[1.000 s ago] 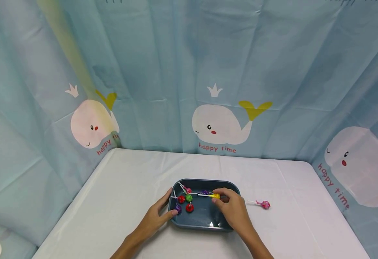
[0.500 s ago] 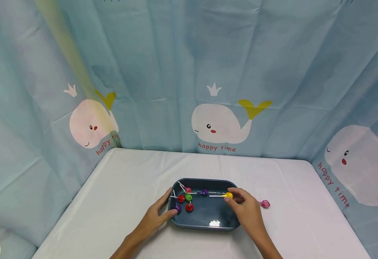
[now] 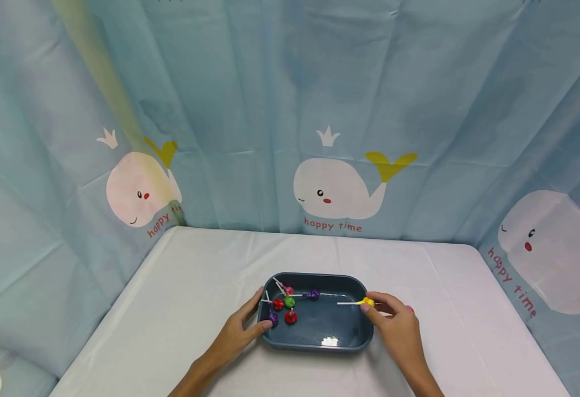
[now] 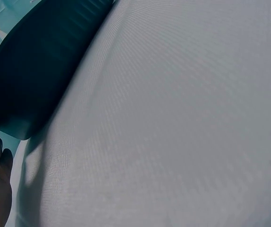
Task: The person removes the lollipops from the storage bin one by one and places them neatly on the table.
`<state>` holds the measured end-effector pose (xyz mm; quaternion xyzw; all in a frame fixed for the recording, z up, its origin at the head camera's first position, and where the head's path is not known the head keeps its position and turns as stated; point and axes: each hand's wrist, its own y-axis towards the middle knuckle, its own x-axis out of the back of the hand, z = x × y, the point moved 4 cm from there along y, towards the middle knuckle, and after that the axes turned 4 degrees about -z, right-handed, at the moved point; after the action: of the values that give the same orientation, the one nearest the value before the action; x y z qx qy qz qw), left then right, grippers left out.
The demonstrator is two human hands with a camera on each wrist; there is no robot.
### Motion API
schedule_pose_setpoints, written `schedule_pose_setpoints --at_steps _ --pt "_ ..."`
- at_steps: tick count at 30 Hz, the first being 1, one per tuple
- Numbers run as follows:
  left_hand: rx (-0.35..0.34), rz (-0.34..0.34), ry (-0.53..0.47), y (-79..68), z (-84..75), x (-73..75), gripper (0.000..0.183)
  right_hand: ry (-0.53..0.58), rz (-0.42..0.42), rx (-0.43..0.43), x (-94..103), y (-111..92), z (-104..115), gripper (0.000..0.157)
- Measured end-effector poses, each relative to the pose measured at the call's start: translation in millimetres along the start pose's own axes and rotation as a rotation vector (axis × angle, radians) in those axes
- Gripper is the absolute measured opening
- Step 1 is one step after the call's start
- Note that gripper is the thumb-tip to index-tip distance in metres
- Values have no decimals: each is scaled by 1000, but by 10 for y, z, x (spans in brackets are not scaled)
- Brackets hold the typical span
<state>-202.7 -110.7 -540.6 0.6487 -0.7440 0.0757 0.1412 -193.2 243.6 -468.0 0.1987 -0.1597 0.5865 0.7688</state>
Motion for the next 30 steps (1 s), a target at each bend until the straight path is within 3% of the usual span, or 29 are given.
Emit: schedule_pose_setpoints --at_steps 15,20,30 --pt "1 -3 -1 1 2 -1 87 -43 -64 -91 197 13 -234 49" --pt "1 1 -2 0 -3 5 86 -66 -90 -87 246 16 -309 46" --pt "-1 3 -2 7 -12 2 86 -179 -115 -157 330 46 -461 44"
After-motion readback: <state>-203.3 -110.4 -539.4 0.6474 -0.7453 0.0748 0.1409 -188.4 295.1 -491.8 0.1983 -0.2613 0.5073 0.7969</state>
